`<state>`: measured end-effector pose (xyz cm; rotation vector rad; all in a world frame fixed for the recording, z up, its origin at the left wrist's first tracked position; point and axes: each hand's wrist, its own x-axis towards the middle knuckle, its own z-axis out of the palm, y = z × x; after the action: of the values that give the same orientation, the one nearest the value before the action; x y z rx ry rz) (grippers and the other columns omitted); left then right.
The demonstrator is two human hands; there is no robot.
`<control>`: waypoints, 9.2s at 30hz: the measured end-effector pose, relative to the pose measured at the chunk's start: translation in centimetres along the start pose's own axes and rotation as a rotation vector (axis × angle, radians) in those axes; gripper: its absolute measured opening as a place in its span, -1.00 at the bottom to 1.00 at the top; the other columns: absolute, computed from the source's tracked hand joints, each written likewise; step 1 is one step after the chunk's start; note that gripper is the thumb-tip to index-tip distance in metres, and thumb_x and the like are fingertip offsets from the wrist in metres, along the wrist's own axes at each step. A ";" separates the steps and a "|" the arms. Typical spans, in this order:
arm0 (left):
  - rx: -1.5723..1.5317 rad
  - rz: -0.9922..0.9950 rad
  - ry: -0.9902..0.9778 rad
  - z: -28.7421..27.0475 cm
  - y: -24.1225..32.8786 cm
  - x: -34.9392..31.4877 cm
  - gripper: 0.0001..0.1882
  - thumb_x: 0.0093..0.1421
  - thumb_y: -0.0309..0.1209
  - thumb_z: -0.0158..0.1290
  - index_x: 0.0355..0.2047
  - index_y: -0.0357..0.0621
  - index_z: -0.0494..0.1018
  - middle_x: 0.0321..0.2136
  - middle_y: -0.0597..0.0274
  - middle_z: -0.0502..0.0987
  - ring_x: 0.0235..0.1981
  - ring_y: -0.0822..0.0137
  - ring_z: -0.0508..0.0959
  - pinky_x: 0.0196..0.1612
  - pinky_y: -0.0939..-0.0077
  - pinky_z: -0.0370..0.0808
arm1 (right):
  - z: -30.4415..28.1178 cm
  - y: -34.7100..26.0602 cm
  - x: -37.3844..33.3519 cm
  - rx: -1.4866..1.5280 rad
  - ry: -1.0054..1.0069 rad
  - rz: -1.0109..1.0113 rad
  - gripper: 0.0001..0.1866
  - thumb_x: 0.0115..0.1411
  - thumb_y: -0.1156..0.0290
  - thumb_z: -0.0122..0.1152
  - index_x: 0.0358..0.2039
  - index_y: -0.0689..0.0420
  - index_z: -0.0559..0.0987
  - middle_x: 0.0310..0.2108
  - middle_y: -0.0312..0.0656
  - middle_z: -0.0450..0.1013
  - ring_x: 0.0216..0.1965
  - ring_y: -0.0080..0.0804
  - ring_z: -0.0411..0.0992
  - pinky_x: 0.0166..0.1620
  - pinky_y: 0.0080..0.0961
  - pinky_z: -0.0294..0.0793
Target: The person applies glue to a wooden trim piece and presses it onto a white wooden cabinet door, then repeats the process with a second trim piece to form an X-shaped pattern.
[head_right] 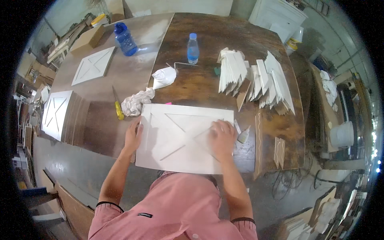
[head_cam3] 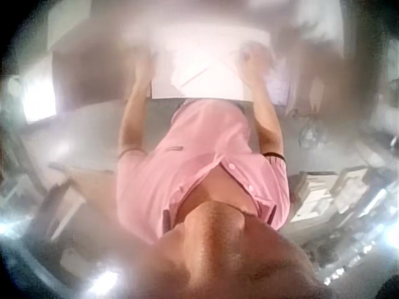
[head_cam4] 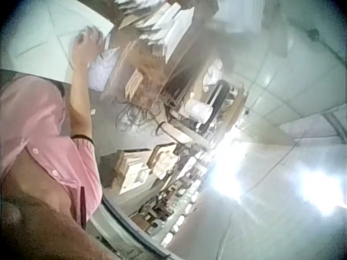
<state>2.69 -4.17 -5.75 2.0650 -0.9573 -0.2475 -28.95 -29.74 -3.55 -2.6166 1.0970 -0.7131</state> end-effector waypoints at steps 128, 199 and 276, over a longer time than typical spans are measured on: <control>0.508 0.035 0.043 -1.8 -4.4 -2.0 -0.47 0.17 -0.30 0.26 0.19 0.16 0.51 0.31 0.26 0.41 0.37 0.11 0.34 0.51 -0.17 0.04 | 0.2 -0.2 0.1 -0.021 -0.002 0.042 -0.63 0.18 0.25 0.34 0.04 -0.13 0.66 0.17 -0.42 0.48 0.29 -0.18 0.34 0.37 -0.06 0.23; 0.206 0.366 -0.045 3.4 8.5 -1.8 -0.64 0.28 -0.42 0.16 0.09 -0.15 0.57 0.10 0.08 0.60 0.24 0.02 0.51 0.37 -0.03 0.30 | -0.2 0.3 -0.5 0.085 0.026 0.065 -0.72 0.24 0.28 0.26 -0.04 -0.12 0.69 0.16 -0.31 0.47 0.32 -0.16 0.29 0.36 0.11 0.18; 0.579 0.592 -0.333 10.5 15.0 -4.2 -0.53 0.40 -0.07 0.06 0.19 -0.03 0.54 0.15 0.21 0.57 0.32 0.11 0.42 0.45 -0.48 -0.05 | -1.4 -0.4 -0.2 0.031 -0.165 0.115 -0.58 0.35 0.19 0.07 0.19 -0.09 0.56 0.33 -0.31 0.38 0.43 -0.13 0.18 0.47 0.20 0.02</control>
<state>-13.38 -13.07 -1.81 2.1517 -1.9774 0.0110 -29.51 -29.34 -2.26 -2.5108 1.1654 -0.4764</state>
